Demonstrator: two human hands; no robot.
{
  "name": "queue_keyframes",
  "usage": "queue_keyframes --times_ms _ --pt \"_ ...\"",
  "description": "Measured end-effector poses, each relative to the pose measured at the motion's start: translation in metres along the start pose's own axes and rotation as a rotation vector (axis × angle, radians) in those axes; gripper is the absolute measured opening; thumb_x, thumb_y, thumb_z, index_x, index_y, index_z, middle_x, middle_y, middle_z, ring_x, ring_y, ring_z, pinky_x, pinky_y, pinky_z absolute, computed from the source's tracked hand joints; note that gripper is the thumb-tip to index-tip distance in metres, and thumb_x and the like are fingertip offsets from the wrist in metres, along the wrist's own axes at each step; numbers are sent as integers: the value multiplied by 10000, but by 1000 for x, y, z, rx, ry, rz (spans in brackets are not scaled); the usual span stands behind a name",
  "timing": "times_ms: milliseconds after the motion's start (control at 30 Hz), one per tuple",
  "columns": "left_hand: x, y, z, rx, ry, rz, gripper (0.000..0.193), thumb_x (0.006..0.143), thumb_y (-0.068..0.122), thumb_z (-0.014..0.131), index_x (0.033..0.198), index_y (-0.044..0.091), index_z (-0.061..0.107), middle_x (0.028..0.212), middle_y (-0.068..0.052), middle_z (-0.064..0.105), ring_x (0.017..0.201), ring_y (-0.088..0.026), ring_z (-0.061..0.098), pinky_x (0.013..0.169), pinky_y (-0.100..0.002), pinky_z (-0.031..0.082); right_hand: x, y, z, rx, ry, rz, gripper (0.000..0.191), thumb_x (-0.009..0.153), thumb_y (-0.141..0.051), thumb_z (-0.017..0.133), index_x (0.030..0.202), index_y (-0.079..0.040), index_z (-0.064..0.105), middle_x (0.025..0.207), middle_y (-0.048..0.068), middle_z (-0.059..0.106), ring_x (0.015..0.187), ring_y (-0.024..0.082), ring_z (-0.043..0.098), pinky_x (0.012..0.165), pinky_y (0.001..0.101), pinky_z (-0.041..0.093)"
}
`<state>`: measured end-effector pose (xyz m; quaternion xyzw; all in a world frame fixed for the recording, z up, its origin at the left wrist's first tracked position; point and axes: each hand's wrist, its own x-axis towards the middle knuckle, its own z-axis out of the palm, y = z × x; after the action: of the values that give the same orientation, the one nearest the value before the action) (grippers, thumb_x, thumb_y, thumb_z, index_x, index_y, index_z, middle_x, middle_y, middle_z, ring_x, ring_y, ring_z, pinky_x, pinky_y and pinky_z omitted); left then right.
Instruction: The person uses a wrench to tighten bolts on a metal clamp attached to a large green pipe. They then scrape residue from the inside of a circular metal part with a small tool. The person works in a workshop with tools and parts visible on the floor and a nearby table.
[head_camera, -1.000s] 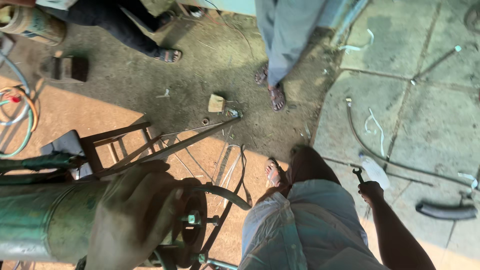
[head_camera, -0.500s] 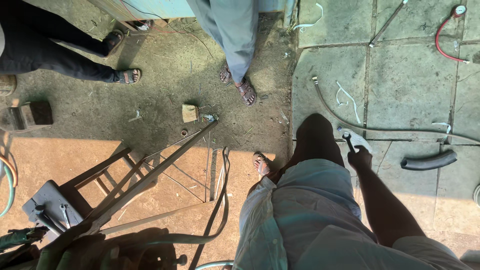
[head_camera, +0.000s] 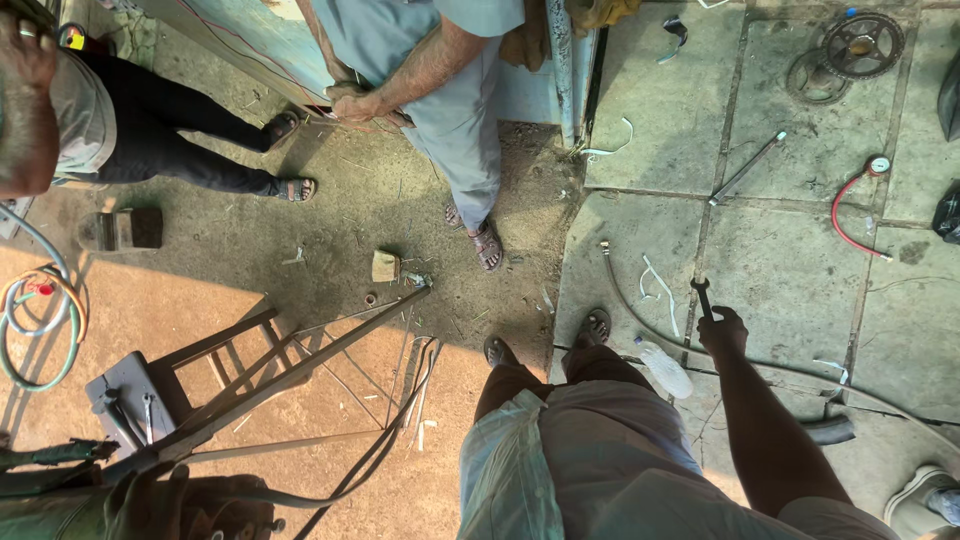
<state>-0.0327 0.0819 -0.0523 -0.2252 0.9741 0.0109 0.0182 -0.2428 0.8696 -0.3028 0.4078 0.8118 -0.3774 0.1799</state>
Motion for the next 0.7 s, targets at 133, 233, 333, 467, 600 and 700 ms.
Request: queue_keyframes --times_ms 133,233,333,467,600,700 --pt "14 145 2 -170 25 196 407 925 313 706 1272 104 669 1390 -234 586 1426 -420 497 1154 -543 430 8 11 -39 -87 -47 -47 458 906 -205 737 1343 -90 662 873 146 811 735 233 734 661 367 570" --pt "21 271 38 -389 -342 78 479 876 326 696 1302 137 589 1533 -133 453 1271 -337 584 1031 -499 532 10 9 -62 -26 -147 86 456 924 -198 722 1365 -107 643 897 146 799 661 224 755 580 350 579" --pt "52 373 101 -677 -779 51 519 924 356 650 1393 172 524 1569 -84 381 1297 -276 595 1042 -446 550 15 -3 -81 18 -180 153 458 917 -164 708 1369 -132 640 907 149 806 660 235 747 553 346 556" --pt "76 473 181 -672 -1117 -127 379 976 380 550 1272 158 637 1351 -141 663 1227 -286 658 987 -464 540 32 -20 -113 109 -176 202 418 956 -182 640 1373 -146 643 919 132 806 667 234 751 529 348 537" --pt "80 560 217 102 -826 602 250 944 297 554 1028 149 737 1144 -151 747 1113 -367 694 942 -505 557 66 -33 -142 144 -127 240 390 962 -194 650 1341 -103 662 924 117 806 659 236 772 542 321 556" --pt "128 632 225 -525 -1136 -104 295 879 223 491 1075 128 690 1102 -200 775 1018 -387 790 832 -525 655 103 -51 -152 96 -130 386 364 979 -216 660 1314 -80 691 927 124 818 689 220 779 554 322 564"
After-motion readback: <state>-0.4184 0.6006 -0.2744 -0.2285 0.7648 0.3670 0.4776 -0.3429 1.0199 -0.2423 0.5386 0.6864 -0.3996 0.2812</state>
